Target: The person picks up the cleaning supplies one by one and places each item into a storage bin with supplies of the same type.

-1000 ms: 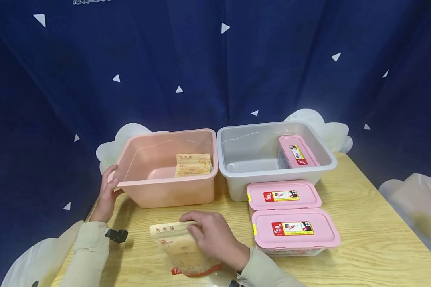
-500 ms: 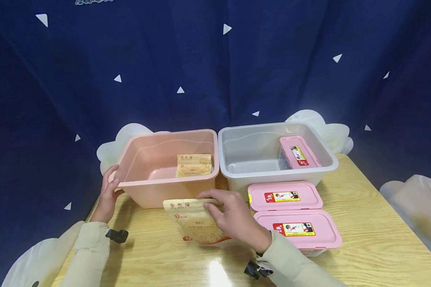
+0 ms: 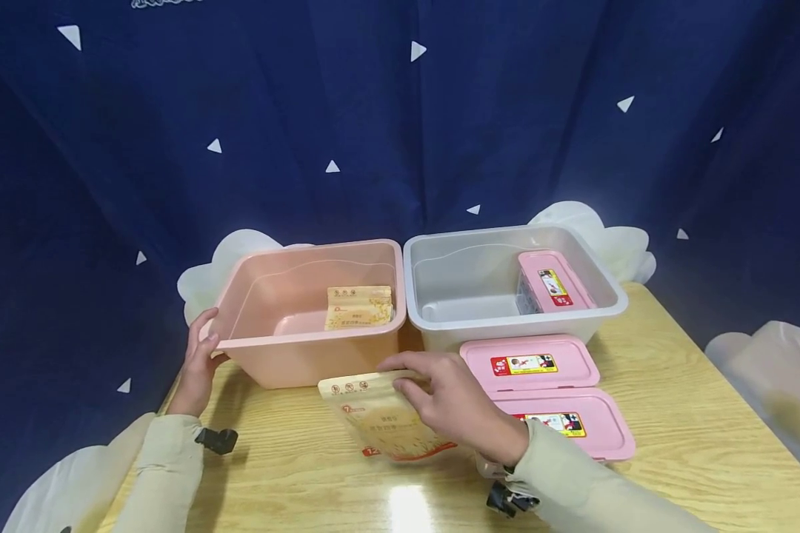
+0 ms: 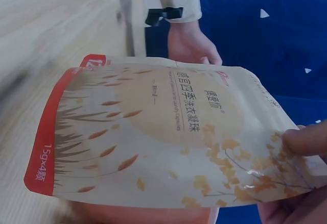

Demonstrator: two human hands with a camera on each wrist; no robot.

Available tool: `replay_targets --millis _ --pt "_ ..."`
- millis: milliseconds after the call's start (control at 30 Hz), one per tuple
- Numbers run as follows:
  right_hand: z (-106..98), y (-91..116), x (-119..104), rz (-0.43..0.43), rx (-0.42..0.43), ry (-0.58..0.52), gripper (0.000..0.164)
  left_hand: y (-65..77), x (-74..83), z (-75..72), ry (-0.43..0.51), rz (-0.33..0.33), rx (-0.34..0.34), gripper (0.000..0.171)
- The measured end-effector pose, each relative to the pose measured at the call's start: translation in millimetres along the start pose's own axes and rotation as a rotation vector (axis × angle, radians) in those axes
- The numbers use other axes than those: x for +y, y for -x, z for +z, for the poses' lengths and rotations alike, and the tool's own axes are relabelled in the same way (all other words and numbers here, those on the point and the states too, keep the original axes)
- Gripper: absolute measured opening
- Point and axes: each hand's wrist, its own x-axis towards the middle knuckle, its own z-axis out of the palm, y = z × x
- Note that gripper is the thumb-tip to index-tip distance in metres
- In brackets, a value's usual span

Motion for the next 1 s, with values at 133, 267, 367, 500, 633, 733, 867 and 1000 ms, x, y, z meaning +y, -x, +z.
replay_targets --millis 133,267,367,500,633,733,867,1000 --pt "-4.8 5.4 2.9 0.001 -0.028 0.017 0.033 -0.6 -0.4 2.4 0.004 -0.001 -0.015 0.055" --pt "-11.7 9.3 5.9 -0.043 -0.021 0.049 0.038 -0.6 -1.3 2.8 -0.001 -0.007 -0.022 0.055" --pt "-16.3 9.6 8.7 -0.082 0.006 0.077 0.04 0.0 -1.3 1.1 -0.01 -0.006 -0.008 0.054" --pt "-20.9 8.8 11.9 -0.123 0.038 0.097 0.039 0.2 -0.1 0.1 -0.013 -0.001 -0.003 0.055" --pt "-23.0 5.7 11.4 -0.139 0.035 0.095 0.037 0.3 0.8 -0.5 -0.003 -0.004 0.0 0.055" --pt "-25.0 2.1 7.9 -0.134 0.026 0.078 0.038 -0.3 1.0 -0.2 0.003 -0.006 -0.006 0.055" --pt "-30.4 -6.5 0.7 -0.122 0.012 0.057 0.039 -1.5 1.2 0.0 -0.012 -0.006 -0.023 0.054" --pt "-37.2 -21.0 -7.3 -0.133 -0.025 0.023 0.035 -1.6 0.6 -1.2 -0.025 -0.006 -0.017 0.054"
